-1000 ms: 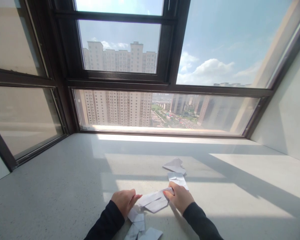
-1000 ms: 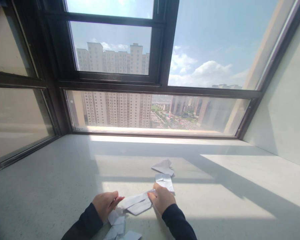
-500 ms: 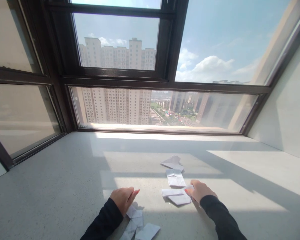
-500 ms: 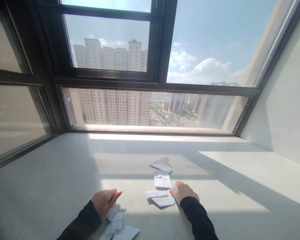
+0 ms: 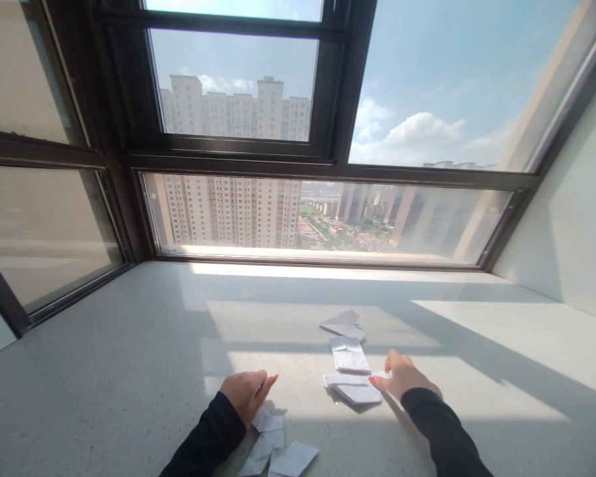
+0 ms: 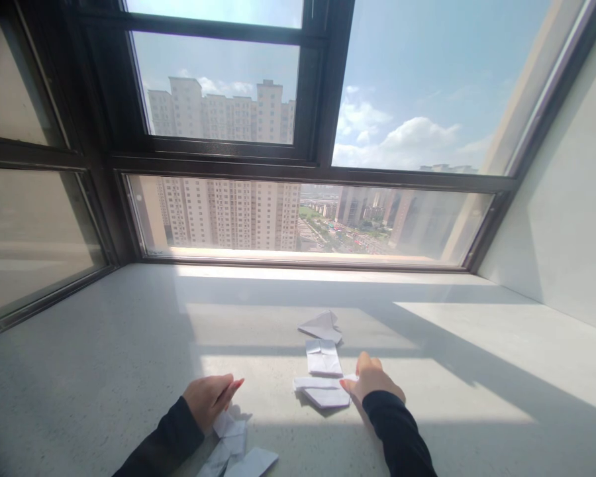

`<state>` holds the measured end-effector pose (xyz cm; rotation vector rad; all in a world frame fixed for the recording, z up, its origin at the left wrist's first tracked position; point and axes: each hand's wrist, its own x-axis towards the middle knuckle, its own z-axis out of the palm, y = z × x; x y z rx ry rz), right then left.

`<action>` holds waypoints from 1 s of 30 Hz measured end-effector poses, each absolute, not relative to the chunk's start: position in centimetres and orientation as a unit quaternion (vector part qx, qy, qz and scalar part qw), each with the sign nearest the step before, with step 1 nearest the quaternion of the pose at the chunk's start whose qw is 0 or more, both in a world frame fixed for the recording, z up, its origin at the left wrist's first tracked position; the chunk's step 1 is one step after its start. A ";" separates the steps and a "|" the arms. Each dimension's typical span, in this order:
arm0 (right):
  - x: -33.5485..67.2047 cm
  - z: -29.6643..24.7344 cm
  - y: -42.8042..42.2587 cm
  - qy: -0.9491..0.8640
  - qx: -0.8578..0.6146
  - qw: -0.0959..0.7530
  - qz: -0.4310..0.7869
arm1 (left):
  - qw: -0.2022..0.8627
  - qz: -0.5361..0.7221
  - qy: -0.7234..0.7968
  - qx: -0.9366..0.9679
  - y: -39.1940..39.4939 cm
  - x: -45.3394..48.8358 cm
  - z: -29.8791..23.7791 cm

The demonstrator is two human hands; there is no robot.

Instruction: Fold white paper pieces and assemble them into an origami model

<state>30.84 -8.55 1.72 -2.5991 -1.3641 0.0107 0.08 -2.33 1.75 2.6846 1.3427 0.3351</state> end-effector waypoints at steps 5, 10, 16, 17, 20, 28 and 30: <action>28.5 4.5 -8.4 -0.497 -0.853 0.163 -0.013 | 0.052 0.121 0.450 0.883 -2.7 0.0 2.3; 20.4 5.7 -8.6 -0.703 -0.672 0.210 0.104 | 0.040 0.111 0.466 0.877 -3.0 0.0 2.7; 12.7 2.6 -9.6 -0.747 -0.619 0.119 0.211 | 0.033 0.137 0.469 0.872 -3.1 0.1 2.6; 12.3 2.2 -9.6 -0.740 -0.627 0.116 0.215 | 0.037 0.135 0.468 0.873 -3.1 0.2 2.5; 12.1 1.6 -9.5 -0.729 -0.637 0.120 0.221 | 0.050 0.126 0.460 0.878 -3.3 0.5 2.4; 12.8 1.5 -9.4 -0.713 -0.637 0.190 0.224 | 0.051 0.168 0.452 0.875 -3.4 0.6 2.2; 13.0 1.4 -9.4 -0.705 -0.632 0.226 0.229 | 0.061 0.173 0.452 0.873 -3.3 0.6 2.1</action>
